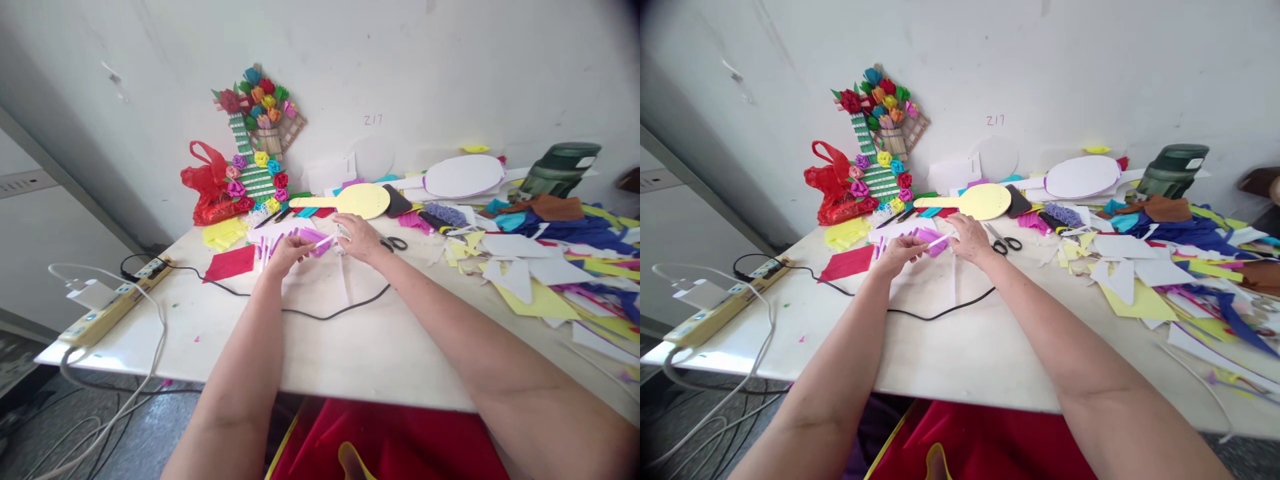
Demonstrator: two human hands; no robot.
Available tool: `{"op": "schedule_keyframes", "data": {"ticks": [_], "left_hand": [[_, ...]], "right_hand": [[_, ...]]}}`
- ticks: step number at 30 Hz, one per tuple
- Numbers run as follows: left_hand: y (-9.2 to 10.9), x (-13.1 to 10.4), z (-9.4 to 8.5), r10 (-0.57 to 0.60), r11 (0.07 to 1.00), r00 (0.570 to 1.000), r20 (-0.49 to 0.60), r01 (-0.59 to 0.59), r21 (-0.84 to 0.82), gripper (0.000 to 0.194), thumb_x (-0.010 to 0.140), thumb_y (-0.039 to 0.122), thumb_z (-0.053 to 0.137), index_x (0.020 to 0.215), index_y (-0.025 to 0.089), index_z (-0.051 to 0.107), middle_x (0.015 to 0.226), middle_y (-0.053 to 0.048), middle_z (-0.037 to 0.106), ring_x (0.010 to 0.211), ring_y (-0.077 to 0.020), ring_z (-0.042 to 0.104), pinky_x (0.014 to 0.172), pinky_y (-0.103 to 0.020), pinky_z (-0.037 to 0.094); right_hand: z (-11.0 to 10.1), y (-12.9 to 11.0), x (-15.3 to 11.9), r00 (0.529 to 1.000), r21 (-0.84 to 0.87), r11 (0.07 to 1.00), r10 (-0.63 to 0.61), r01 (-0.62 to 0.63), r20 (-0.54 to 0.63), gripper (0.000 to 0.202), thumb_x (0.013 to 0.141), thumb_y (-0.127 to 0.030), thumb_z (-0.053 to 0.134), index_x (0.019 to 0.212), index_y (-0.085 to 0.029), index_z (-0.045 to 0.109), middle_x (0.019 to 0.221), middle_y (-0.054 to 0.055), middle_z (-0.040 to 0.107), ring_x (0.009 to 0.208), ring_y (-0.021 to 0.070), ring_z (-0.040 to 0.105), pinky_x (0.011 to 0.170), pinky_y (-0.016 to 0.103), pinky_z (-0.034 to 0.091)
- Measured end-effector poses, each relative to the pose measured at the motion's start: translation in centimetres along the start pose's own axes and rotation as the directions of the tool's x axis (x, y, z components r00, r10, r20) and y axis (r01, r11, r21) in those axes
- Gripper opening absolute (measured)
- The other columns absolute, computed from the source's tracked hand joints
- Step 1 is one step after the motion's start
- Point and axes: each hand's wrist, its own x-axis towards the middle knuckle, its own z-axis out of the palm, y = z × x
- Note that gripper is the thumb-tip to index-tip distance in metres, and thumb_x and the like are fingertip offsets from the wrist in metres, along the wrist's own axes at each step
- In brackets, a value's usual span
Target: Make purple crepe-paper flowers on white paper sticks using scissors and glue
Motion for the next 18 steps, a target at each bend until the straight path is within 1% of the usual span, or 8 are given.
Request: {"op": "schedule_keyframes", "data": {"ticks": [4, 8, 11, 13, 14, 15, 16, 18], "left_hand": [[-0.1, 0.1, 0.8, -0.018, 1.0, 0.999, 0.027, 0.018, -0.007, 0.025, 0.058, 0.037, 0.071, 0.067, 0.014, 0.065, 0.058, -0.002, 0.061, 0.045, -0.0059, 0.042, 0.041, -0.02, 0.03], [-0.3, 0.2, 1.2, -0.018, 0.998, 1.0, 0.023, 0.02, -0.056, 0.027, 0.058, 0.038, 0.071, 0.071, 0.014, 0.066, 0.06, -0.002, 0.062, 0.045, -0.0063, 0.044, 0.042, -0.02, 0.032], [-0.3, 0.2, 1.0, -0.012, 0.996, 1.0, -0.006, 0.011, -0.083, 0.033, 0.059, 0.041, 0.071, 0.076, 0.014, 0.067, 0.065, -0.004, 0.064, 0.052, -0.009, 0.052, 0.047, -0.021, 0.038], [-0.3, 0.2, 0.5, 0.012, 0.995, 0.996, -0.093, -0.021, -0.097, 0.037, 0.062, 0.046, 0.068, 0.08, 0.013, 0.066, 0.071, -0.006, 0.066, 0.061, -0.0119, 0.057, 0.052, -0.022, 0.042], [-0.4, 0.2, 0.2, 0.029, 0.995, 0.985, -0.172, -0.044, -0.084, 0.039, 0.065, 0.048, 0.064, 0.08, 0.013, 0.066, 0.075, -0.008, 0.067, 0.064, -0.0131, 0.059, 0.054, -0.023, 0.044], [-0.4, 0.3, -0.1, 0.037, 0.997, 0.965, -0.258, -0.052, -0.052, 0.04, 0.067, 0.05, 0.061, 0.081, 0.013, 0.066, 0.077, -0.008, 0.067, 0.066, -0.0142, 0.06, 0.056, -0.024, 0.045], [-0.5, 0.4, -0.3, 0.042, 0.999, 0.949, -0.312, -0.039, 0.017, 0.039, 0.068, 0.049, 0.059, 0.082, 0.013, 0.066, 0.077, -0.009, 0.068, 0.067, -0.0154, 0.06, 0.058, -0.026, 0.047], [-0.8, 0.5, -0.4, 0.107, 0.963, 0.931, -0.349, -0.01, 0.27, 0.029, 0.069, 0.038, 0.059, 0.082, 0.013, 0.067, 0.078, -0.008, 0.068, 0.074, -0.0188, 0.061, 0.07, -0.031, 0.048]], "right_hand": [[0.0, 0.3, -0.1, 0.983, 0.028, 0.999, 0.026, -0.032, 0.18, 0.026, 0.075, -0.021, 0.054, 0.097, -0.017, 0.067, 0.095, 0.007, 0.067, 0.086, 0.0178, 0.058, 0.076, 0.027, 0.041], [-0.6, 0.8, -0.2, 0.955, 0.089, 0.991, 0.072, -0.102, 0.287, 0.018, 0.076, -0.028, 0.057, 0.082, -0.017, 0.071, 0.071, 0.002, 0.066, 0.067, 0.0131, 0.056, 0.061, 0.022, 0.036], [-0.8, 1.5, -0.3, 0.957, 0.135, 0.979, 0.113, -0.153, 0.266, 0.019, 0.075, -0.03, 0.058, 0.075, -0.016, 0.07, 0.064, 0.001, 0.064, 0.06, 0.0115, 0.053, 0.056, 0.022, 0.033], [-0.7, 2.2, -0.3, 0.968, 0.178, 0.966, 0.152, -0.189, 0.201, 0.018, 0.073, -0.03, 0.059, 0.073, -0.015, 0.069, 0.062, 0.001, 0.063, 0.057, 0.0112, 0.052, 0.055, 0.022, 0.033], [-0.5, 2.6, -0.3, 0.97, 0.205, 0.957, 0.174, -0.208, 0.169, 0.018, 0.072, -0.03, 0.059, 0.073, -0.015, 0.069, 0.062, 0.0, 0.063, 0.057, 0.0113, 0.052, 0.055, 0.022, 0.033], [-0.3, 3.0, -0.2, 0.968, 0.24, 0.943, 0.197, -0.23, 0.153, 0.018, 0.073, -0.031, 0.059, 0.072, -0.015, 0.068, 0.062, 0.0, 0.063, 0.057, 0.0114, 0.052, 0.054, 0.022, 0.034], [0.0, 3.3, -0.2, 0.962, 0.277, 0.924, 0.231, -0.263, 0.142, 0.019, 0.073, -0.032, 0.058, 0.071, -0.015, 0.068, 0.06, 0.0, 0.063, 0.055, 0.0114, 0.052, 0.053, 0.022, 0.034], [0.4, 3.8, -0.1, 0.95, 0.348, 0.884, 0.281, -0.312, 0.135, 0.022, 0.072, -0.034, 0.058, 0.07, -0.015, 0.067, 0.057, 0.001, 0.062, 0.053, 0.0117, 0.051, 0.051, 0.022, 0.034]]}}
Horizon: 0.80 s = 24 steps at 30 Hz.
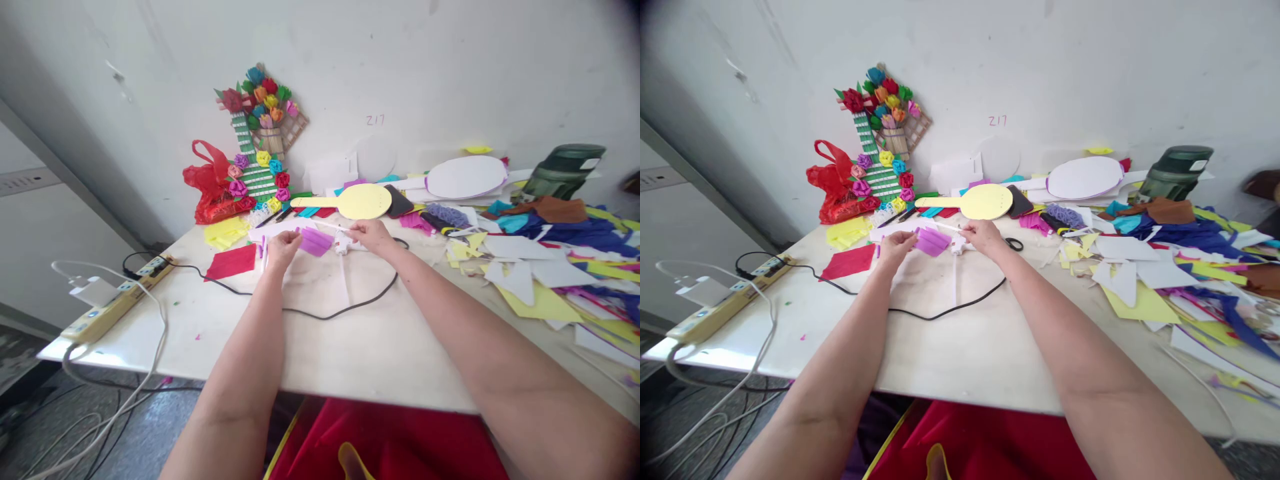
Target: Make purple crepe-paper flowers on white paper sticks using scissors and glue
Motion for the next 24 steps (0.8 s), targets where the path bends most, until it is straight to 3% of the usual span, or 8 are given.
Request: {"op": "schedule_keyframes", "data": {"ticks": [3, 4, 6, 11, 17, 24], "left_hand": [[-0.2, -0.1, 0.6, 0.181, 0.895, 0.969, 0.171, -0.234, 0.381, 0.024, 0.061, 0.013, 0.056, 0.081, 0.017, 0.07, 0.091, -0.007, 0.069, 0.099, -0.024, 0.057, 0.093, -0.037, 0.039], [-0.2, -0.3, 0.9, 0.233, 0.833, 0.935, 0.266, -0.333, 0.442, 0.031, 0.059, 0.008, 0.053, 0.084, 0.018, 0.07, 0.096, -0.006, 0.068, 0.105, -0.024, 0.054, 0.098, -0.037, 0.035], [-0.2, -0.5, 1.4, 0.253, 0.757, 0.906, 0.34, -0.404, 0.514, 0.038, 0.059, 0.006, 0.05, 0.09, 0.018, 0.069, 0.101, -0.007, 0.066, 0.109, -0.0238, 0.051, 0.1, -0.036, 0.033], [-0.3, -0.5, 1.7, 0.25, 0.714, 0.891, 0.379, -0.435, 0.549, 0.035, 0.063, 0.009, 0.048, 0.09, 0.016, 0.069, 0.098, -0.009, 0.065, 0.1, -0.0225, 0.056, 0.093, -0.032, 0.039], [-0.4, -0.3, 1.9, 0.243, 0.737, 0.903, 0.354, -0.409, 0.538, 0.023, 0.07, 0.014, 0.051, 0.083, 0.017, 0.069, 0.092, -0.009, 0.066, 0.092, -0.0224, 0.058, 0.087, -0.033, 0.042], [0.5, -0.7, 2.4, 0.188, 0.887, 0.968, 0.165, -0.239, 0.395, 0.019, 0.069, 0.018, 0.054, 0.081, 0.015, 0.068, 0.085, -0.008, 0.068, 0.079, -0.0192, 0.061, 0.074, -0.029, 0.046]], "right_hand": [[0.3, 0.2, 0.2, 0.999, 0.087, 0.995, 0.039, -0.037, -0.022, 0.023, 0.071, -0.036, 0.058, 0.067, -0.015, 0.065, 0.054, 0.0, 0.06, 0.049, 0.0107, 0.048, 0.048, 0.022, 0.034], [0.3, 0.2, 0.2, 0.998, 0.109, 0.993, 0.049, -0.047, -0.024, 0.023, 0.07, -0.036, 0.058, 0.066, -0.014, 0.065, 0.053, 0.0, 0.059, 0.047, 0.0101, 0.047, 0.047, 0.022, 0.035], [0.3, -0.1, 0.2, 0.997, 0.15, 0.986, 0.078, -0.074, -0.022, 0.022, 0.069, -0.035, 0.059, 0.065, -0.014, 0.063, 0.053, 0.0, 0.058, 0.045, 0.0089, 0.044, 0.046, 0.022, 0.034], [0.1, -1.4, -0.4, 0.979, 0.295, 0.935, 0.203, -0.197, 0.01, 0.016, 0.069, -0.029, 0.06, 0.065, -0.013, 0.061, 0.053, 0.0, 0.057, 0.041, 0.0064, 0.04, 0.042, 0.02, 0.035], [0.2, -2.5, -0.7, 0.962, 0.386, 0.884, 0.272, -0.266, 0.04, 0.014, 0.07, -0.024, 0.062, 0.063, -0.013, 0.06, 0.051, 0.0, 0.056, 0.04, 0.0057, 0.041, 0.04, 0.018, 0.036], [0.4, -2.8, -0.7, 0.955, 0.494, 0.824, 0.291, -0.278, 0.053, 0.011, 0.073, -0.021, 0.063, 0.068, -0.013, 0.059, 0.064, 0.003, 0.061, 0.046, 0.0071, 0.054, 0.038, 0.016, 0.04]]}}
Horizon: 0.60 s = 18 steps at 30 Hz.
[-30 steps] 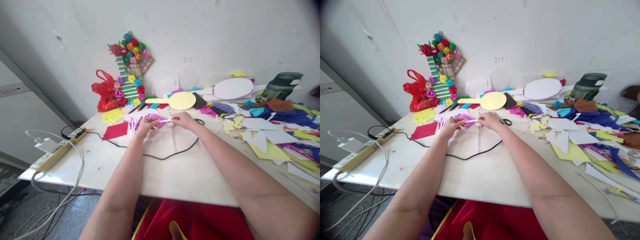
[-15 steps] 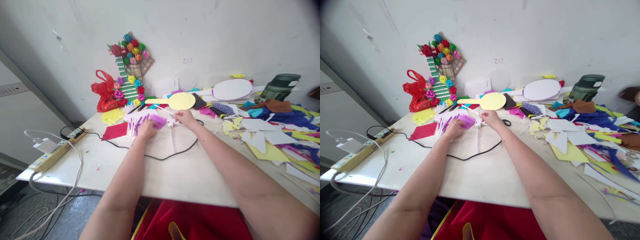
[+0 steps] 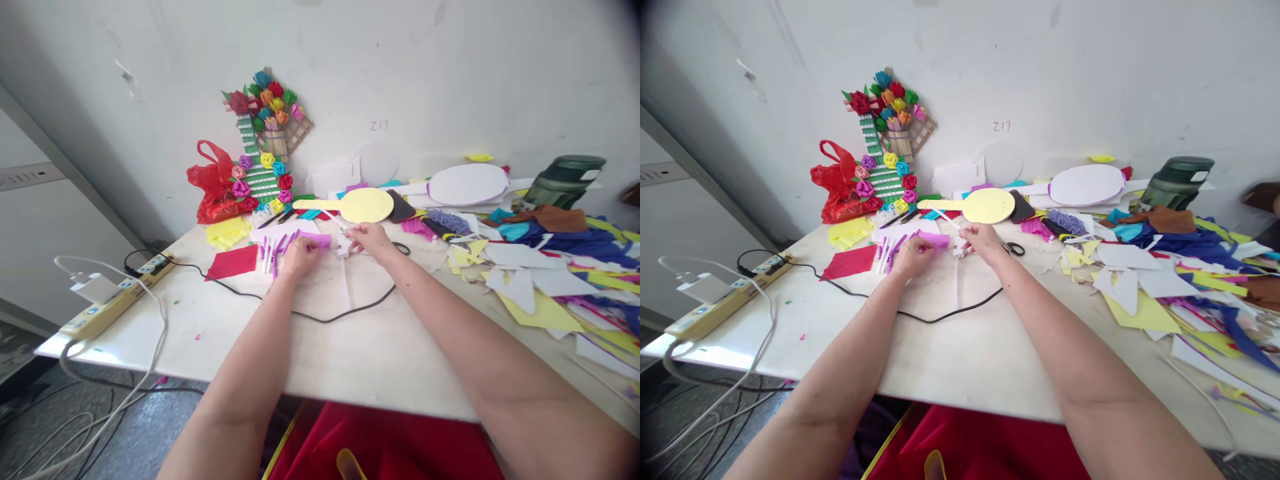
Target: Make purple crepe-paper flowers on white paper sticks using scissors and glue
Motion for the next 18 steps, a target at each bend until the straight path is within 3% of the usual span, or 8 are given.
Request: {"op": "schedule_keyframes", "data": {"ticks": [6, 11, 18], "left_hand": [[1.7, -0.5, 0.4, 0.049, 0.989, 0.998, -0.048, -0.055, -0.136, 0.017, 0.068, 0.021, 0.056, 0.078, 0.016, 0.068, 0.081, -0.005, 0.069, 0.075, -0.0175, 0.061, 0.068, -0.027, 0.046], [2.1, -0.9, 1.1, 0.091, 0.972, 0.996, -0.021, -0.093, -0.216, 0.016, 0.069, 0.021, 0.054, 0.077, 0.018, 0.068, 0.075, -0.002, 0.069, 0.067, -0.015, 0.06, 0.064, -0.026, 0.046], [2.5, -1.2, 0.4, 0.078, 0.922, 0.996, -0.033, -0.084, -0.378, 0.03, 0.075, 0.043, 0.054, 0.085, 0.017, 0.067, 0.08, -0.003, 0.069, 0.072, -0.0158, 0.06, 0.065, -0.025, 0.045]], "right_hand": [[0.7, 0.0, -0.3, 0.991, 0.16, 0.987, -0.033, 0.012, 0.129, 0.02, 0.073, -0.033, 0.066, 0.078, -0.015, 0.057, 0.071, 0.001, 0.061, 0.054, 0.0104, 0.062, 0.045, 0.019, 0.049], [1.2, 0.4, -0.6, 0.97, 0.207, 0.978, -0.048, -0.002, 0.237, 0.014, 0.077, -0.029, 0.06, 0.08, -0.016, 0.057, 0.08, 0.003, 0.067, 0.061, 0.0113, 0.063, 0.058, 0.025, 0.054], [0.8, 0.7, -0.3, 0.988, 0.197, 0.98, -0.07, 0.043, 0.137, 0.014, 0.076, -0.029, 0.059, 0.073, -0.016, 0.054, 0.07, 0.002, 0.066, 0.061, 0.0136, 0.063, 0.06, 0.027, 0.052]]}}
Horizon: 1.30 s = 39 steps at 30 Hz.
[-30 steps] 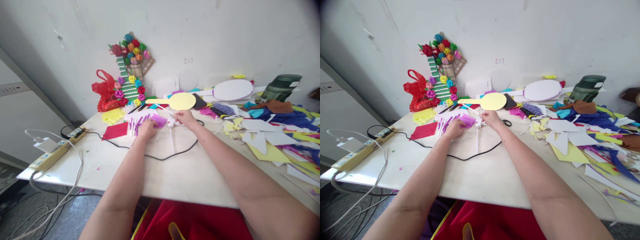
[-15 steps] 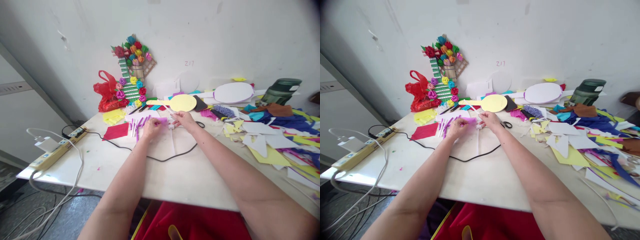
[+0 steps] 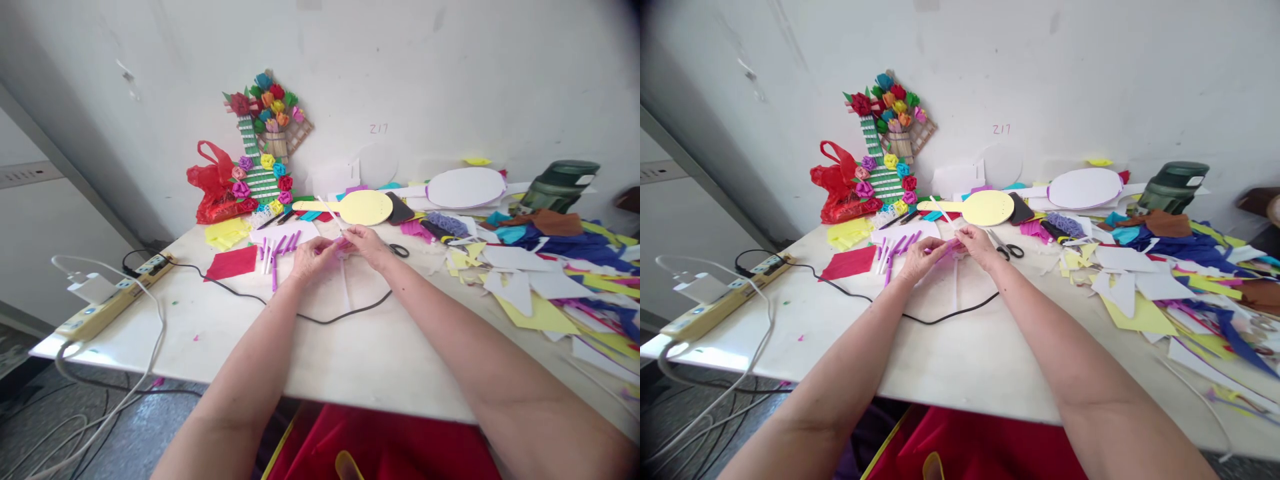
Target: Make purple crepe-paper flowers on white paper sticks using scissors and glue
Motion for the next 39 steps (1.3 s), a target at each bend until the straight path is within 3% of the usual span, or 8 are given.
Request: {"op": "schedule_keyframes", "data": {"ticks": [3, 7, 13, 18, 23, 30, 36, 39], "left_hand": [[0.0, 0.2, -0.6, -0.107, 0.994, 0.99, -0.093, 0.108, 0.002, 0.037, 0.077, 0.049, 0.049, 0.077, 0.016, 0.066, 0.071, -0.004, 0.067, 0.07, -0.0169, 0.06, 0.066, -0.027, 0.044], [-0.7, 0.4, -1.2, -0.374, 0.927, 0.912, -0.166, 0.367, -0.071, 0.045, 0.079, 0.054, 0.042, 0.074, 0.015, 0.065, 0.055, -0.005, 0.062, 0.062, -0.0192, 0.061, 0.06, -0.028, 0.045], [-0.4, 0.4, -1.1, -0.576, 0.767, 0.817, 0.018, 0.549, -0.332, 0.063, 0.073, 0.065, 0.045, 0.101, 0.011, 0.059, 0.051, -0.006, 0.059, 0.049, -0.0209, 0.06, 0.052, -0.03, 0.046], [0.3, 0.5, -0.6, -0.531, 0.52, 0.767, 0.36, 0.63, -0.576, 0.08, 0.075, 0.067, 0.039, 0.132, 0.011, 0.029, 0.069, -0.01, 0.064, 0.065, -0.0251, 0.066, 0.065, -0.036, 0.051], [0.2, 0.5, -0.8, -0.431, 0.353, 0.756, 0.493, 0.644, -0.679, 0.08, 0.079, 0.062, 0.038, 0.135, 0.009, 0.019, 0.081, -0.016, 0.065, 0.074, -0.0257, 0.067, 0.071, -0.037, 0.052], [0.8, 0.7, -1.3, -0.385, 0.376, 0.581, 0.717, 0.808, -0.453, 0.071, 0.082, 0.064, 0.024, 0.12, 0.008, 0.042, 0.062, -0.015, 0.065, 0.053, -0.0219, 0.065, 0.046, -0.026, 0.048], [0.5, 0.8, -1.4, -0.311, 0.344, 0.631, 0.711, 0.772, -0.534, 0.063, 0.084, 0.061, 0.023, 0.114, 0.01, 0.046, 0.059, -0.011, 0.065, 0.053, -0.0195, 0.064, 0.044, -0.022, 0.047], [0.2, 0.9, -1.6, -0.321, 0.376, 0.597, 0.735, 0.793, -0.479, 0.065, 0.083, 0.062, 0.02, 0.117, 0.012, 0.044, 0.055, -0.009, 0.063, 0.042, -0.0171, 0.059, 0.037, -0.02, 0.043]], "right_hand": [[-0.2, -0.3, 0.0, 0.998, 0.015, 1.0, -0.001, 0.002, -0.061, 0.016, 0.075, -0.031, 0.06, 0.071, -0.017, 0.053, 0.064, 0.0, 0.063, 0.055, 0.0123, 0.06, 0.057, 0.027, 0.051], [-0.3, -0.6, -0.1, 0.994, 0.058, 0.998, -0.023, 0.03, -0.107, 0.021, 0.072, -0.035, 0.062, 0.072, -0.017, 0.051, 0.061, -0.001, 0.061, 0.052, 0.0115, 0.059, 0.054, 0.025, 0.05], [-0.6, -1.6, 0.2, 0.975, 0.157, 0.975, -0.127, 0.156, -0.181, 0.033, 0.069, -0.046, 0.063, 0.077, -0.018, 0.049, 0.067, -0.002, 0.06, 0.061, 0.0113, 0.06, 0.064, 0.028, 0.052], [-0.7, -2.5, 0.2, 0.964, 0.187, 0.954, -0.201, 0.232, -0.172, 0.03, 0.071, -0.046, 0.061, 0.076, -0.02, 0.048, 0.071, -0.001, 0.06, 0.068, 0.0113, 0.061, 0.069, 0.028, 0.051], [-0.6, -2.8, 0.0, 0.97, 0.246, 0.939, -0.227, 0.241, -0.082, 0.03, 0.069, -0.044, 0.065, 0.075, -0.019, 0.05, 0.072, 0.0, 0.062, 0.069, 0.0126, 0.061, 0.067, 0.029, 0.051], [-0.3, -4.0, -0.3, 0.962, 0.199, 0.941, -0.265, 0.273, -0.065, 0.031, 0.069, -0.048, 0.063, 0.077, -0.021, 0.05, 0.076, 0.001, 0.063, 0.076, 0.0142, 0.062, 0.077, 0.032, 0.05], [-0.3, -4.8, -0.4, 0.958, 0.141, 0.949, -0.273, 0.283, -0.087, 0.031, 0.07, -0.05, 0.062, 0.077, -0.022, 0.049, 0.082, 0.002, 0.065, 0.083, 0.0157, 0.062, 0.078, 0.032, 0.05], [-0.3, -5.1, -0.4, 0.946, 0.18, 0.928, -0.318, 0.325, -0.067, 0.031, 0.07, -0.048, 0.063, 0.076, -0.021, 0.05, 0.079, 0.001, 0.065, 0.083, 0.0148, 0.063, 0.077, 0.031, 0.05]]}}
